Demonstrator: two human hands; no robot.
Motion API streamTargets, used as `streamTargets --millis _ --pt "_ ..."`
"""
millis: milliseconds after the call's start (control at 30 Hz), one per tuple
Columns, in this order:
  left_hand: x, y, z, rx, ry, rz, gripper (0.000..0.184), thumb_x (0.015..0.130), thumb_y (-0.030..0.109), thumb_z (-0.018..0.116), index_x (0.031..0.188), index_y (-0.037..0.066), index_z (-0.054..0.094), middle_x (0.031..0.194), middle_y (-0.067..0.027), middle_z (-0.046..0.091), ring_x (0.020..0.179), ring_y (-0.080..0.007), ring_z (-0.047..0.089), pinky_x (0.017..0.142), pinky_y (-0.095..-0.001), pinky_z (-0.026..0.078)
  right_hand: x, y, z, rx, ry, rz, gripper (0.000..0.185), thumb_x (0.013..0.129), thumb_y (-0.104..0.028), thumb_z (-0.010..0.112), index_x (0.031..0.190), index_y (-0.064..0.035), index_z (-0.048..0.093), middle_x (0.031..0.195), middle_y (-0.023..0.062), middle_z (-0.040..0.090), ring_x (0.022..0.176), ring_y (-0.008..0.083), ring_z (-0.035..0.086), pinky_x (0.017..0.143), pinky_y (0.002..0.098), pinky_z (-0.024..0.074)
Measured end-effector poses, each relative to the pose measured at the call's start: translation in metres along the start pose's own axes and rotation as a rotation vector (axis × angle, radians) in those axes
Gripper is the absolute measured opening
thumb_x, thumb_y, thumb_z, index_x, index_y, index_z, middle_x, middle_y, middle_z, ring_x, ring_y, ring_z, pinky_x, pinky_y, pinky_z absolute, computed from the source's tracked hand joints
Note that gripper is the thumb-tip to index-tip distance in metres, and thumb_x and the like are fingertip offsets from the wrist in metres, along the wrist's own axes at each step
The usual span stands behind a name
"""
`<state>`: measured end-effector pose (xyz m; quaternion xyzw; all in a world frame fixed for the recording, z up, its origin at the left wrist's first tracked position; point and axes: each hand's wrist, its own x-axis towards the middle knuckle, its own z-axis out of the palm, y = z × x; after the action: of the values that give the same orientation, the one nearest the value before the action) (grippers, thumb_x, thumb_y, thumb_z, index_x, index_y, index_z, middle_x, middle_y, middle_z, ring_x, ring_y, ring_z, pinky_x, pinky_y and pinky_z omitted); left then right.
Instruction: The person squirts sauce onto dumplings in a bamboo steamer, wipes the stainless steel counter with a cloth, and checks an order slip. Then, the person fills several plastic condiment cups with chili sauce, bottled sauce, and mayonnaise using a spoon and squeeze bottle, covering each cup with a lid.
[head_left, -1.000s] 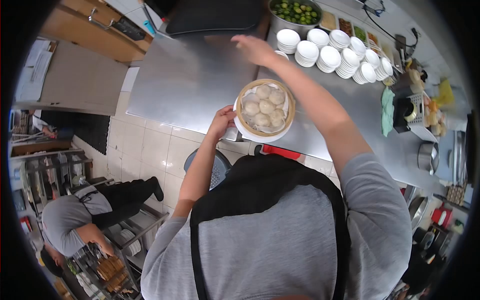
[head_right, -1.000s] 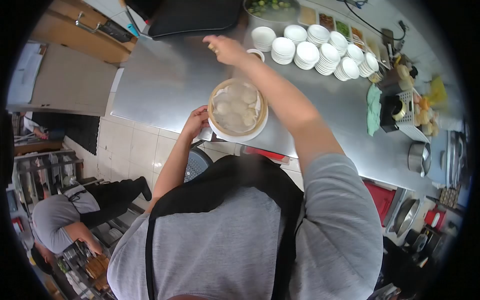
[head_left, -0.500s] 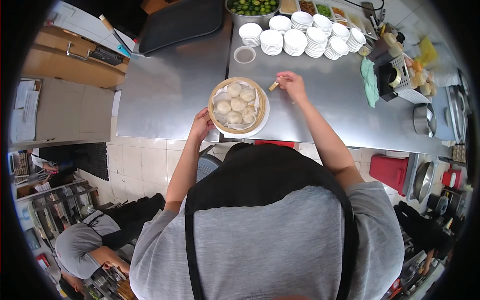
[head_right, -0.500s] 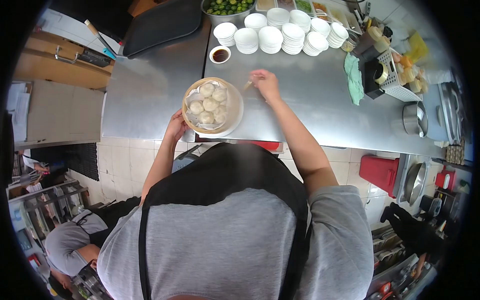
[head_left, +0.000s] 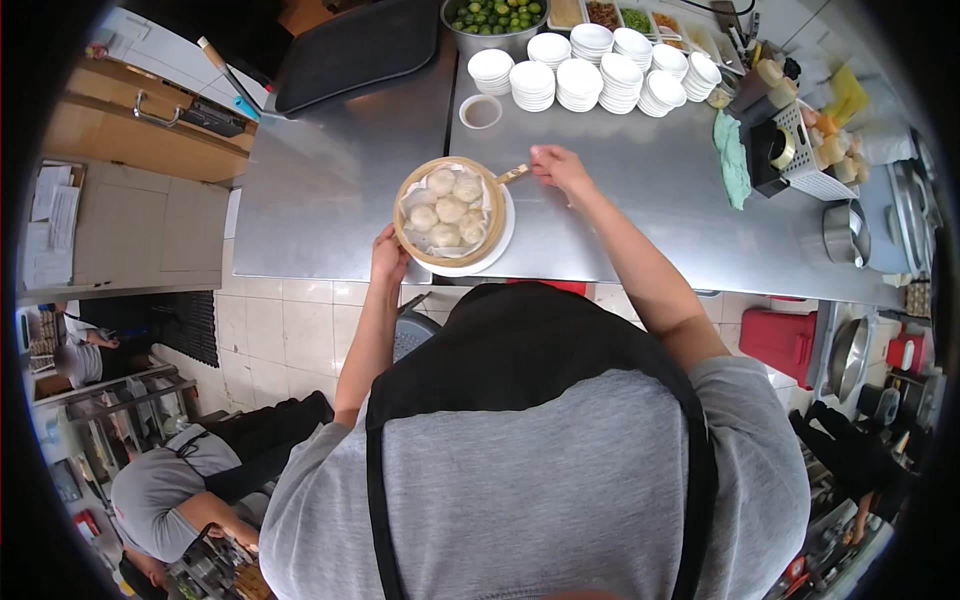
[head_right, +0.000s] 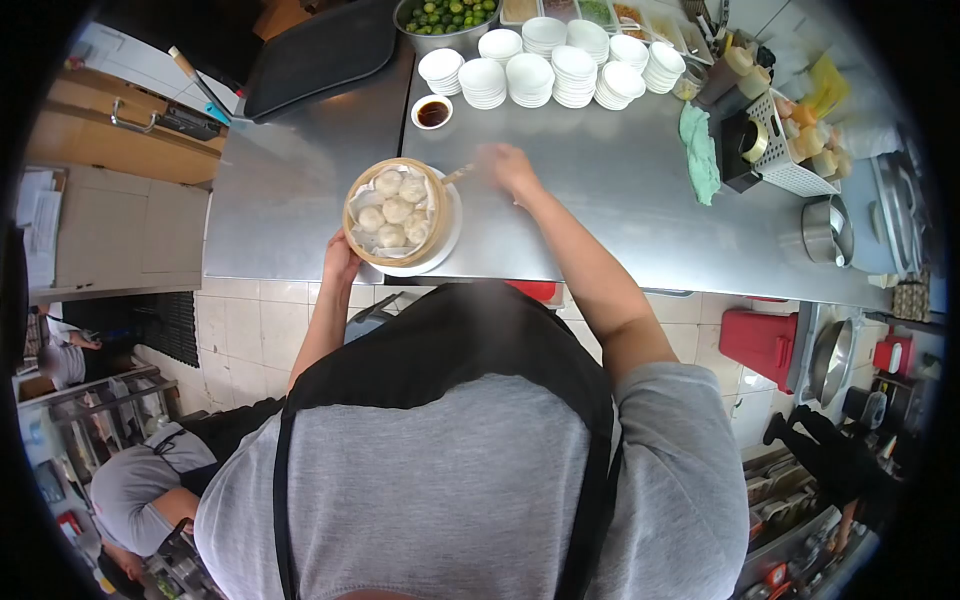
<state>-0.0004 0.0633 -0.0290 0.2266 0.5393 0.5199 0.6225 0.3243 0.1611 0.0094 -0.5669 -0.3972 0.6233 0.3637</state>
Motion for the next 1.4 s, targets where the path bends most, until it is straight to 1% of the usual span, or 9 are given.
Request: streamTargets --millis 67,133,233,600,700,767,1033,1267,1400 --pt "0.001 0.001 -0.022 0.015 0.061 0.011 0.025 0.083 -0.003 0.038 0.104 -0.002 0.052 0.095 -0.0126 0.060 0.081 -0.0186 0.061 0.068 -0.0281 0.052 -0.009 -0.007 -0.003 0.057 0.047 0.034 0.037 0.088 -0.029 0.050 0.111 0.0007 0.051 0.103 0.0152 0.057 0.097 0.0225 0.055 0.083 0.0336 0.0453" --pt "0.003 0.010 -0.046 -0.007 0.099 0.023 0.025 0.082 -0.003 0.038 0.104 -0.002 0.051 0.095 -0.0123 0.060 0.080 -0.0184 0.061 0.067 -0.0280 0.052 -0.015 -0.011 -0.011 0.565 -0.071 0.064 0.061 0.089 -0.049 0.036 0.125 0.0004 0.037 0.123 0.0198 0.045 0.116 0.0281 0.043 0.097 0.0392 0.0345" --pt "0.020 0.017 -0.099 -0.067 0.144 0.045 0.024 0.083 -0.002 0.039 0.104 -0.001 0.051 0.094 -0.0114 0.060 0.078 -0.0182 0.061 0.066 -0.0279 0.052 -0.029 -0.023 -0.016 0.813 -0.147 0.041 0.072 0.088 -0.058 0.024 0.131 -0.0008 0.027 0.134 0.0219 0.031 0.124 0.0310 0.032 0.103 0.0418 0.0247" --pt "0.091 0.062 -0.100 -0.311 0.303 0.150 0.024 0.092 0.015 0.039 0.108 0.000 0.048 0.107 -0.0104 0.056 0.098 -0.0208 0.055 0.086 -0.0368 0.046 -0.061 -0.065 0.007 1.293 -0.181 -0.140 0.070 0.089 -0.055 0.019 0.130 0.0008 0.027 0.133 0.0227 0.032 0.124 0.0342 0.032 0.102 0.0428 0.0288" --pt "0.086 0.090 -0.061 -0.365 0.462 0.160 0.026 0.090 0.012 0.042 0.110 -0.003 0.048 0.110 -0.0132 0.053 0.099 -0.0200 0.054 0.088 -0.0352 0.043 -0.066 -0.075 0.010 1.340 -0.202 -0.198 0.070 0.088 -0.056 0.019 0.130 0.0002 0.028 0.133 0.0226 0.032 0.124 0.0340 0.032 0.103 0.0432 0.0280" --pt "0.074 0.103 -0.019 0.099 0.519 0.609 0.027 0.087 0.008 0.046 0.110 -0.005 0.049 0.107 -0.0143 0.055 0.094 -0.0185 0.054 0.086 -0.0316 0.043 -0.069 -0.081 0.010 1.346 -0.189 -0.234 0.071 0.088 -0.057 0.019 0.129 -0.0004 0.028 0.133 0.0225 0.032 0.124 0.0338 0.032 0.103 0.0433 0.0278" --pt "-0.071 0.066 0.230 0.707 -0.455 1.026 0.022 0.080 0.000 0.053 0.098 0.005 0.063 0.101 -0.0084 0.060 0.095 -0.0204 0.054 0.084 -0.0282 0.040 -0.070 -0.097 0.002 1.101 -0.027 -0.511 0.087 0.079 -0.070 0.024 0.135 -0.0043 0.019 0.137 0.0196 0.025 0.127 0.0305 0.026 0.104 0.0423 0.0217" --pt "-0.083 0.034 0.287 0.686 -0.494 0.921 0.036 0.072 -0.011 0.040 0.094 0.004 0.064 0.107 -0.0111 0.059 0.100 -0.0258 0.054 0.086 -0.0306 0.041 -0.077 -0.096 -0.049 1.102 0.034 -0.556 0.086 0.080 -0.069 0.025 0.136 -0.0043 0.018 0.137 0.0197 0.024 0.128 0.0305 0.024 0.104 0.0423 0.0190" --pt "-0.065 0.010 0.310 0.867 -0.279 1.073 0.035 0.065 -0.012 0.042 0.087 0.003 0.065 0.105 -0.0155 0.059 0.095 -0.0330 0.054 0.084 -0.0368 0.043 -0.079 -0.091 -0.097 1.072 0.029 -0.516 0.085 0.081 -0.068 0.026 0.136 -0.0039 0.017 0.137 0.0197 0.025 0.128 0.0303 0.024 0.103 0.0408 0.0181"
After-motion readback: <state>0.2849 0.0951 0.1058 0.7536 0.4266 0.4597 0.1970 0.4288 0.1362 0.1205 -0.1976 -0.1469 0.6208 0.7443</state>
